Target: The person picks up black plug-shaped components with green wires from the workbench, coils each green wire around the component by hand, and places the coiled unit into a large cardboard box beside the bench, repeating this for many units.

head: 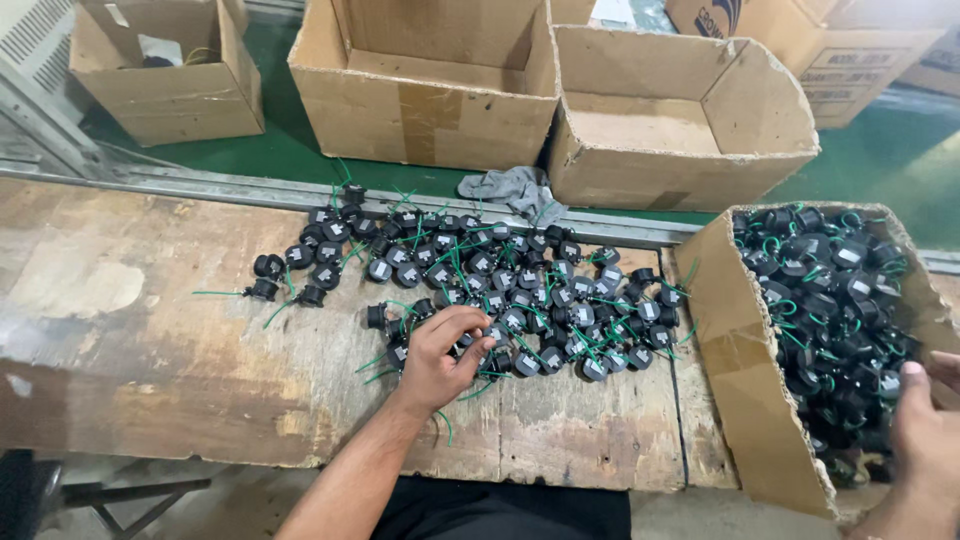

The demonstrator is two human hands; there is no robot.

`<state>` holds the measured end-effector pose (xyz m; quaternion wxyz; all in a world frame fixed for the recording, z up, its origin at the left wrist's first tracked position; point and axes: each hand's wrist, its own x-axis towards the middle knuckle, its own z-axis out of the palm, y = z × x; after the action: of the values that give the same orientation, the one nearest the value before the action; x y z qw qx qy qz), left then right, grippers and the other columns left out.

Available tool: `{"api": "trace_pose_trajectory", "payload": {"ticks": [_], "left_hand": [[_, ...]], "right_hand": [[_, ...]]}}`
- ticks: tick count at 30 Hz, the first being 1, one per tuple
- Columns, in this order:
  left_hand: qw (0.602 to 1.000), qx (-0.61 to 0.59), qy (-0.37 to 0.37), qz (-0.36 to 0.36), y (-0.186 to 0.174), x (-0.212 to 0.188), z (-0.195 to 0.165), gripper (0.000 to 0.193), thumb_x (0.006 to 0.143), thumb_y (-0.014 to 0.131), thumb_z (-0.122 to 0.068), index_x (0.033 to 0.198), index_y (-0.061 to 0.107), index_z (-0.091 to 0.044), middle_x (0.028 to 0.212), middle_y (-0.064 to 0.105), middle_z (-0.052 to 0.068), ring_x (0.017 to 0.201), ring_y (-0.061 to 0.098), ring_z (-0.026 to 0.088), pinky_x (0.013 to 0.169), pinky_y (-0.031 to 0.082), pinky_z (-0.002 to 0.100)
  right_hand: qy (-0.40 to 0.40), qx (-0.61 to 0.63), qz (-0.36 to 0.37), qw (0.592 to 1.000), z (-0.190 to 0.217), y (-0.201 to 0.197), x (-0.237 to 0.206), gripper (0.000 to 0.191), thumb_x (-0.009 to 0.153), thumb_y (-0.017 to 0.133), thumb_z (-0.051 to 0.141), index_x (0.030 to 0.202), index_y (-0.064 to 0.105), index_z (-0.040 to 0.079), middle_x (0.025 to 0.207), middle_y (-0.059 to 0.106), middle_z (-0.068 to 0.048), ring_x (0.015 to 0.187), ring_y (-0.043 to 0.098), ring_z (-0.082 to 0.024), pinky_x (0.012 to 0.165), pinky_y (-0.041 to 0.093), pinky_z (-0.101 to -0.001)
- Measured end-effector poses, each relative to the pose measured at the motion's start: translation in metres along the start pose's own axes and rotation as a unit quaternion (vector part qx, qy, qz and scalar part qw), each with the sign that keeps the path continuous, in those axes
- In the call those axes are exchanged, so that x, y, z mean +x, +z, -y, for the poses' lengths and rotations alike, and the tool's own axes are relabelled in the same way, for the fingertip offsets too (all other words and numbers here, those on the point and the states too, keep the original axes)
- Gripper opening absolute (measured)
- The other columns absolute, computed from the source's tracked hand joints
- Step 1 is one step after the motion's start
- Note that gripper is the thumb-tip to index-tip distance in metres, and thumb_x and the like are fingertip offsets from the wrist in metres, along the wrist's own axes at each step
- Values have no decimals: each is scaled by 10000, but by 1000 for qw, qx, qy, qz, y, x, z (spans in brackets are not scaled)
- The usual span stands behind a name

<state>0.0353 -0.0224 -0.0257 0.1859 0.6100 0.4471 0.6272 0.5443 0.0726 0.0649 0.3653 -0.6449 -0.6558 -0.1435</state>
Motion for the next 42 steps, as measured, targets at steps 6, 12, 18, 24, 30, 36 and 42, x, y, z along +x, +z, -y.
{"api": "trace_pose_trajectory", "payload": {"ticks": [6,12,18,24,30,36,42], "left_hand": [[996,65,44,30,0,2,-3,251,826,790,-38,1057,692,-31,1101,736,118,1021,713,302,896,561,388],[986,90,47,132,-3,6,-10,247,813,779,-40,1049,709,-65,1139,734,87,1087,682,317,932,547,405],[986,119,-6,119,-5,9,-16,260,791,773,-42,1042,717,-73,1136,691,78,1058,655,305,882,550,402],[977,143,12,158,-6,5,-14,189,738,789,-51,920,741,-74,1107,694,66,1049,650,306,829,543,402],[997,80,13,9,-3,0,-3,149,803,781,11,935,734,-40,1024,731,74,955,704,251,803,574,336],[995,-7,20,-96,-5,-6,4,178,886,679,116,1006,736,-3,1057,724,103,947,729,206,806,586,300],[990,-104,56,-78,-3,-13,9,182,899,705,107,1011,709,-36,1060,718,100,913,730,210,807,618,311]], "right_hand": [[-172,242,14,955,129,-9,-48,204,983,756,45,1173,693,4,1148,704,-136,1044,711,-198,920,583,-270],[-234,412,172,864,247,50,-90,255,783,806,41,1023,719,41,1028,740,-98,937,744,-215,812,588,-306],[-179,504,282,796,287,106,-140,191,833,773,18,1012,708,12,958,741,-104,831,754,-217,743,605,-300],[-141,462,207,851,273,125,-145,155,841,753,5,988,707,17,917,734,-99,798,729,-198,724,578,-286],[-166,499,202,826,277,118,-132,211,845,740,-14,1050,702,12,950,731,-100,787,727,-185,708,583,-275],[-221,492,239,807,288,131,-109,383,852,774,52,1221,668,42,934,727,-74,788,728,-181,686,563,-291],[-316,461,327,762,281,146,-131,790,721,889,214,1381,510,0,1241,660,-202,1055,668,-363,876,521,-421]]}}
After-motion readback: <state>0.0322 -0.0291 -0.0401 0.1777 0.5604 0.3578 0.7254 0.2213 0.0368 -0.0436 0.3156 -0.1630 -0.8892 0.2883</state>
